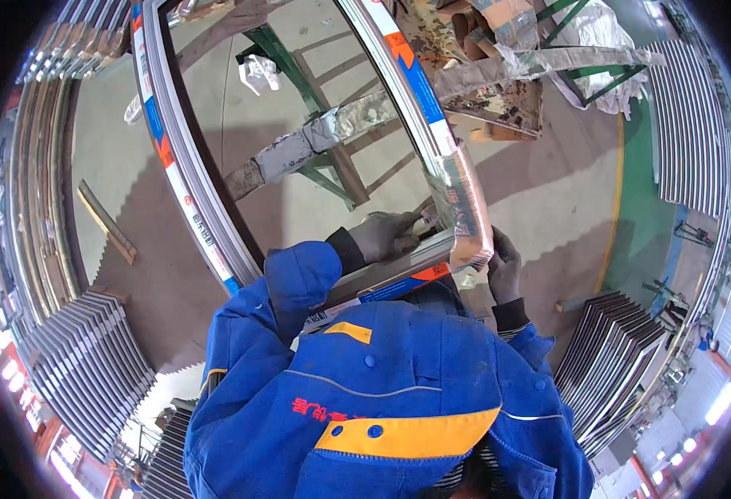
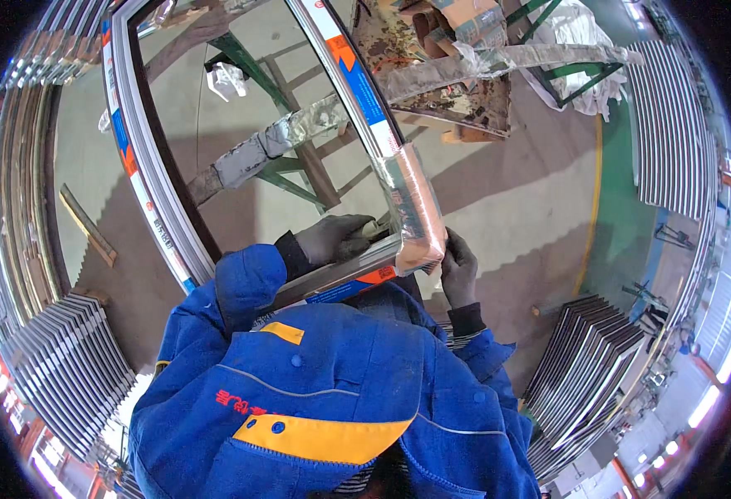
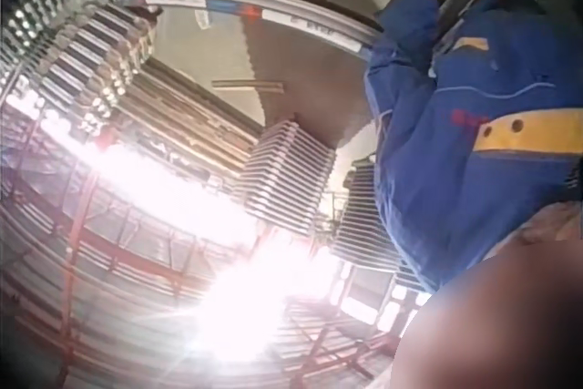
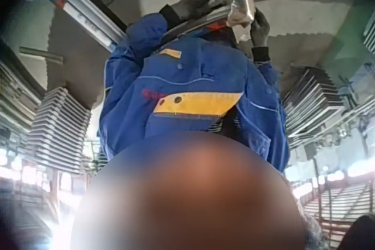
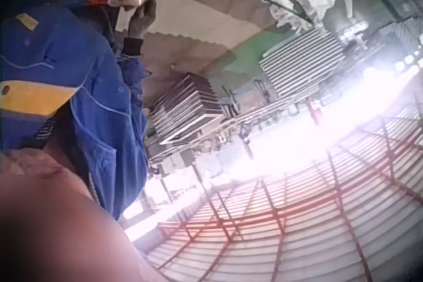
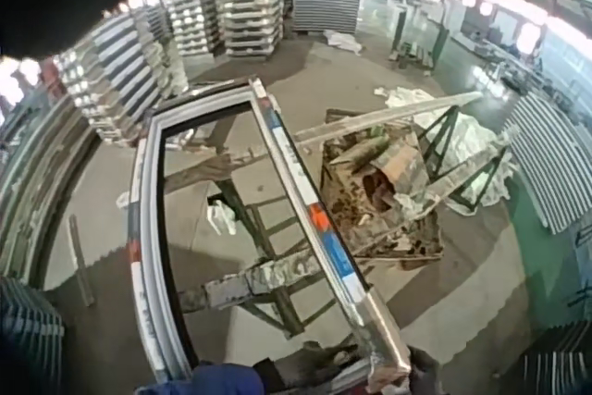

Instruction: Applying protective padding and adhesive tape to the edges and corners of a large metal window frame for transport.

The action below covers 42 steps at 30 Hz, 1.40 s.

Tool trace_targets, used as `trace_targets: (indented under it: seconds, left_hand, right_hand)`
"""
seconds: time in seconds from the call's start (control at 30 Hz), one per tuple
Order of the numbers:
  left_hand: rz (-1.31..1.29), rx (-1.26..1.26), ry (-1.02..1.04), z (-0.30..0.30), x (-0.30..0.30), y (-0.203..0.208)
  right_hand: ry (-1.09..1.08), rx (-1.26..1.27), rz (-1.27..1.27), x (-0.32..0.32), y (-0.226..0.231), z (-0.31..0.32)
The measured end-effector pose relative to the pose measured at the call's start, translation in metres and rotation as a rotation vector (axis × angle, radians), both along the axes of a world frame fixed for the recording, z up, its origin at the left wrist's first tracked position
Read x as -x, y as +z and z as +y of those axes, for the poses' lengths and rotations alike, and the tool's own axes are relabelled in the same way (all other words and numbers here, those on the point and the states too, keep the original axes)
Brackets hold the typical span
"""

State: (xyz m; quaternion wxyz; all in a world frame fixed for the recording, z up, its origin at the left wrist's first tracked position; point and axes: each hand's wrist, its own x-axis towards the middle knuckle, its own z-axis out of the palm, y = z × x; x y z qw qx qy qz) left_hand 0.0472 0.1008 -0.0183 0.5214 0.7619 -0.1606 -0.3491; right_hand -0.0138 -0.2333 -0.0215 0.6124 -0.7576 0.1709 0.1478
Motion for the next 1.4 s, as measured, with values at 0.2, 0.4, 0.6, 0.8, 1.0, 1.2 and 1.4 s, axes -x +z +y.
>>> trace_targets:
  seconds: [0.2,0.4,0.6,0.8,1.0,1.2,1.4]
  left_hand:
    - [0.136,-0.178,-0.417,-0.010,-0.020,-0.027]
    - [0.064,-0.264,-0.498,-0.027,-0.035,-0.014]
    - [-0.147,-0.212,-0.758,-0.050,-0.050,-0.033]
    - [-0.037,0.010,-0.649,-0.049,-0.051,-0.042]
    - [-0.014,0.156,-0.406,-0.032,-0.044,-0.041]
    - [-0.087,0.087,-0.342,-0.032,-0.045,-0.035]
    - [-0.140,0.040,-0.112,-0.024,-0.032,-0.039]
  right_hand:
    - [-0.041,-0.093,-0.040,-0.001,0.006,0.011]
    - [-0.048,-0.080,0.027,0.000,0.013,0.011]
    - [0.017,0.000,-0.017,-0.002,0.012,0.012]
    - [-0.029,-0.059,-0.015,-0.002,0.012,0.014]
    - [0.012,0.032,-0.023,-0.006,0.019,0.016]
    - [0.001,0.016,0.008,-0.008,0.016,0.017]
    - [0.038,0.059,-0.014,-0.001,0.007,0.008]
